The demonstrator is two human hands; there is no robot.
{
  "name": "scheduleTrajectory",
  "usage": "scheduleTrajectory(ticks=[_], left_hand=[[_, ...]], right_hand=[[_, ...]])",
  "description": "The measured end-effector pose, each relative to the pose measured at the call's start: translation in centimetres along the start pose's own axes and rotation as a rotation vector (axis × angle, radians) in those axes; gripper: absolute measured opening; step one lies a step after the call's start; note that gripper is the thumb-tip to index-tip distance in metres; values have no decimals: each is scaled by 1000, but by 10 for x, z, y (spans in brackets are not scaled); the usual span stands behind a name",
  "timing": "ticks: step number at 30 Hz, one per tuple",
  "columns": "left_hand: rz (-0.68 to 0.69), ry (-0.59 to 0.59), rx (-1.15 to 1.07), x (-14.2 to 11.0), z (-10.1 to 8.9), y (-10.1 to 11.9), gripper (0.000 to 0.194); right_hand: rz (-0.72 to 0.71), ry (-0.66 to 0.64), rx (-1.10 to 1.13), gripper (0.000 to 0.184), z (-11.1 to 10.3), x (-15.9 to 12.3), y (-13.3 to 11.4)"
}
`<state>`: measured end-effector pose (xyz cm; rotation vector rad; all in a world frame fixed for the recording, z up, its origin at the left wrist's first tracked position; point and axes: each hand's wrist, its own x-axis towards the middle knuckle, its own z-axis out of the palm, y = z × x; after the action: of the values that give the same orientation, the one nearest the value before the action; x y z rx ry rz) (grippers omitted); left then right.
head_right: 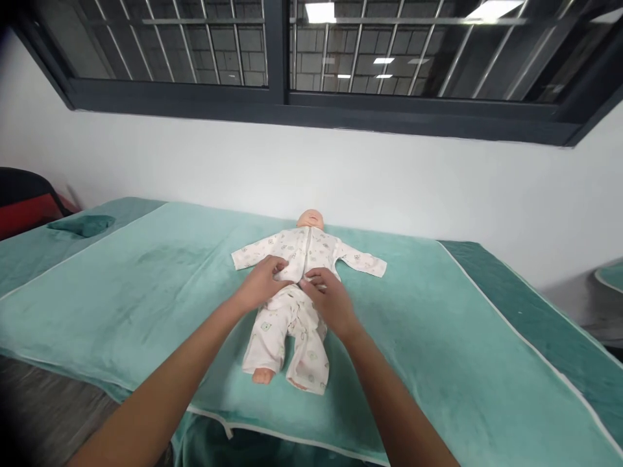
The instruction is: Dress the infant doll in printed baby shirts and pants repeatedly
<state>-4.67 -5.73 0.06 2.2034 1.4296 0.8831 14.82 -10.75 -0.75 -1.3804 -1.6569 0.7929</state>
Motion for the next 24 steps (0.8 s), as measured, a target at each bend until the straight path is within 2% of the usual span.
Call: scheduleTrajectory(ticks=[2,3,5,7,9,11,13,16,20,22,24], left_hand=[[10,-123,209,4,-2,12,39],[8,-171,292,3,-2,17,42],[-2,-229,417,1,-1,25,42],[-12,-229,502,-1,4,32,42],[-39,-190,521,-1,12,37,40],[-84,-125,450,1,19,39,35],[-128,-66,348,7,21,36,27],[-198,18,241,16,10,15,17],[-400,190,75,18,-18,-40,21],[-488,254,14,11,-27,-67,20],[-534,320,-13,0,-29,-82,17]], right_hand=[[-35,180,-200,30,-1,8,6],[-63,221,-331,29,0,12,8],[-108,214,-579,28,6,19,10],[-109,180,-730,21,14,24,8],[-85,163,-723,11,21,28,5],[-68,146,-616,4,22,33,2],[-55,128,-505,9,15,38,3],[5,135,-383,21,-15,43,17],[155,286,-264,34,-77,31,60],[240,342,-277,31,-103,16,84],[288,372,-312,26,-116,0,102]])
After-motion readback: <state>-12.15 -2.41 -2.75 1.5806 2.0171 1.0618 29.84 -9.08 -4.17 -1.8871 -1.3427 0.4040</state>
